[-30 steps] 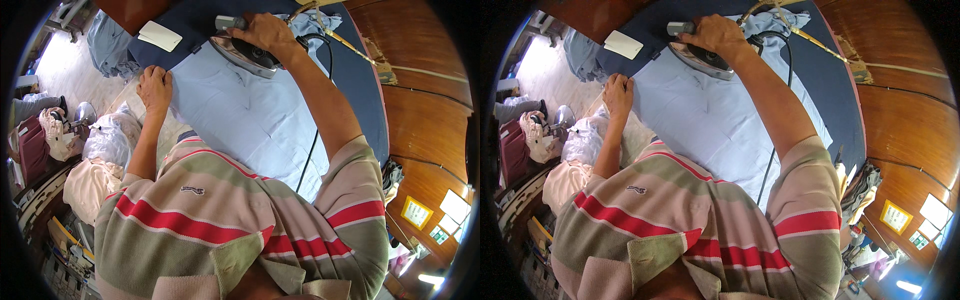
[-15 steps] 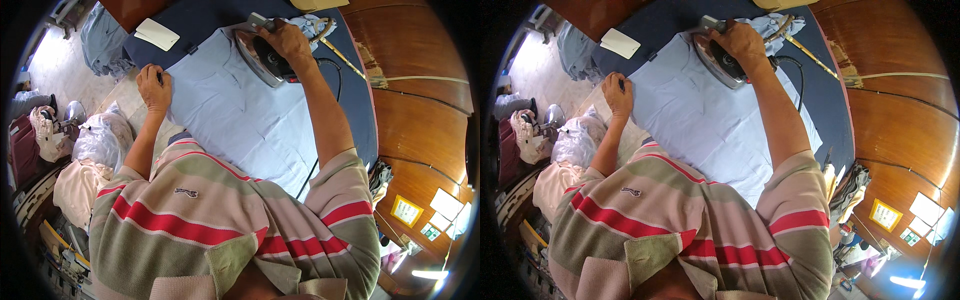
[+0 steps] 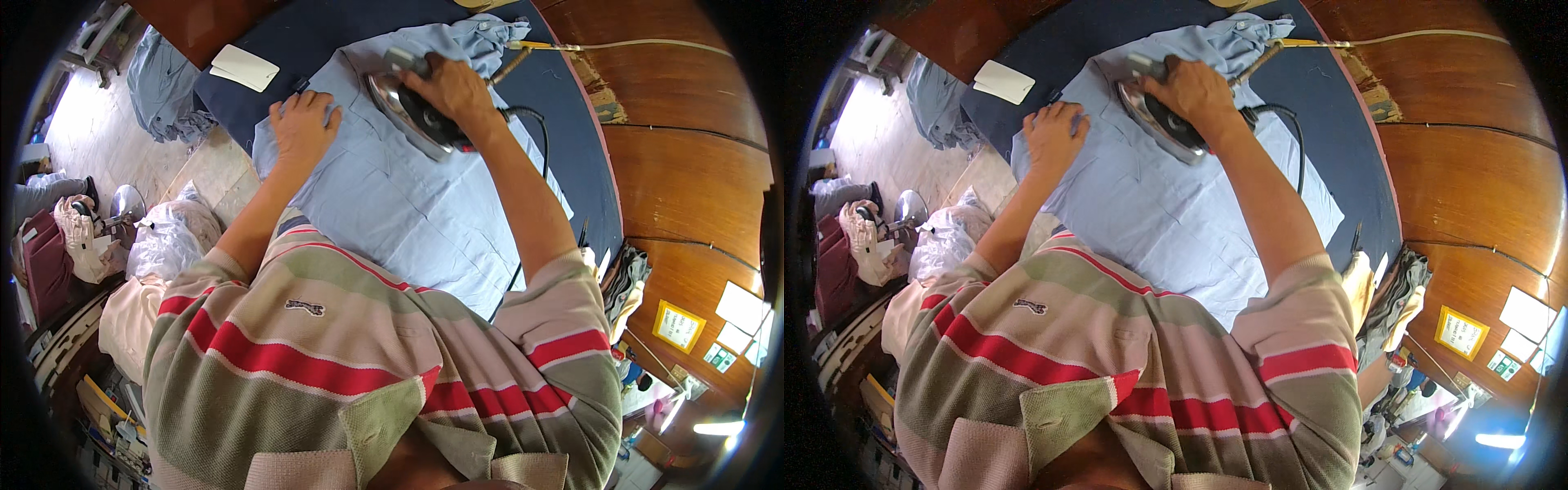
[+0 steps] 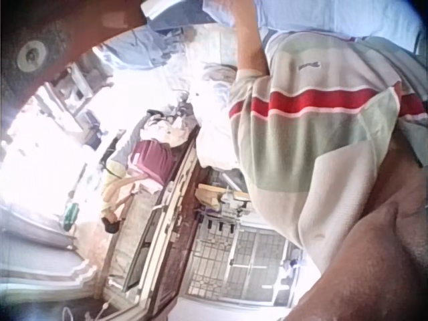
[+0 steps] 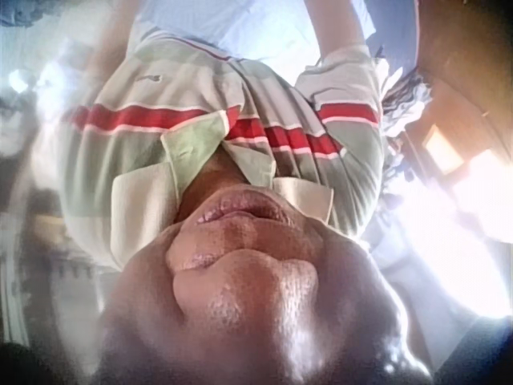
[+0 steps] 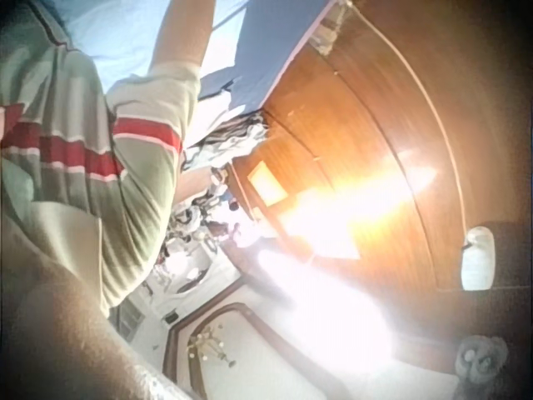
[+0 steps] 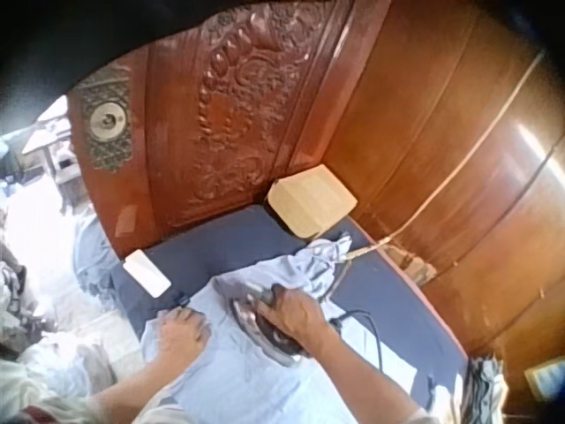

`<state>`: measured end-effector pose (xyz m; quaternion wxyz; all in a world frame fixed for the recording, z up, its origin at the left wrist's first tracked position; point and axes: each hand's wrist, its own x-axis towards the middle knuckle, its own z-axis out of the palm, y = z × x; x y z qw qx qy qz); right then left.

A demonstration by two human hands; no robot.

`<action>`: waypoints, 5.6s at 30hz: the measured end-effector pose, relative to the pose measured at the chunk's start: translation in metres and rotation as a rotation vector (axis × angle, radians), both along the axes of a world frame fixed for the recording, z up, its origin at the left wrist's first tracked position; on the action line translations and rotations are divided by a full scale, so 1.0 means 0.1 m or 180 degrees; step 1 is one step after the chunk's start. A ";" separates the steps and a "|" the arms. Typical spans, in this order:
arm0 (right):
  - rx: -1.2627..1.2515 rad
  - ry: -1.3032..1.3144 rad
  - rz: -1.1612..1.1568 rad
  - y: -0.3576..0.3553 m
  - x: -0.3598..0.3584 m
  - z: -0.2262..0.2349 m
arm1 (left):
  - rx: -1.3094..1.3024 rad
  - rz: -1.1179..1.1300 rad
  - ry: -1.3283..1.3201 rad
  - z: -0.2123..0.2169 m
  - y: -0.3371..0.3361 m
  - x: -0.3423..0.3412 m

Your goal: The person irons a light blue shirt on a padded table using a steam iron, then walks to another workstation to retrieve another light blue shirt and returns to the ironing table to continue ironing the sleeves and collar.

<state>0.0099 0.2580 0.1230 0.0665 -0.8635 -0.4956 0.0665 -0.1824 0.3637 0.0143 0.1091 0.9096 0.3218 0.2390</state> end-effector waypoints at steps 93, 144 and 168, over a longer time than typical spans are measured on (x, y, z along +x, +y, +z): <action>0.0327 0.0026 -0.1500 -1.30 1.15 -0.05 | -0.2077 -0.2429 -0.1399 -0.14 -0.35 2.90; -0.0387 0.0398 -0.1175 -2.96 0.15 0.04 | 0.1259 -0.2437 0.0303 -0.07 -0.30 1.78; 0.0074 0.0176 -0.2772 -4.25 1.27 0.04 | 0.1056 -0.1532 0.1589 -0.41 0.76 1.35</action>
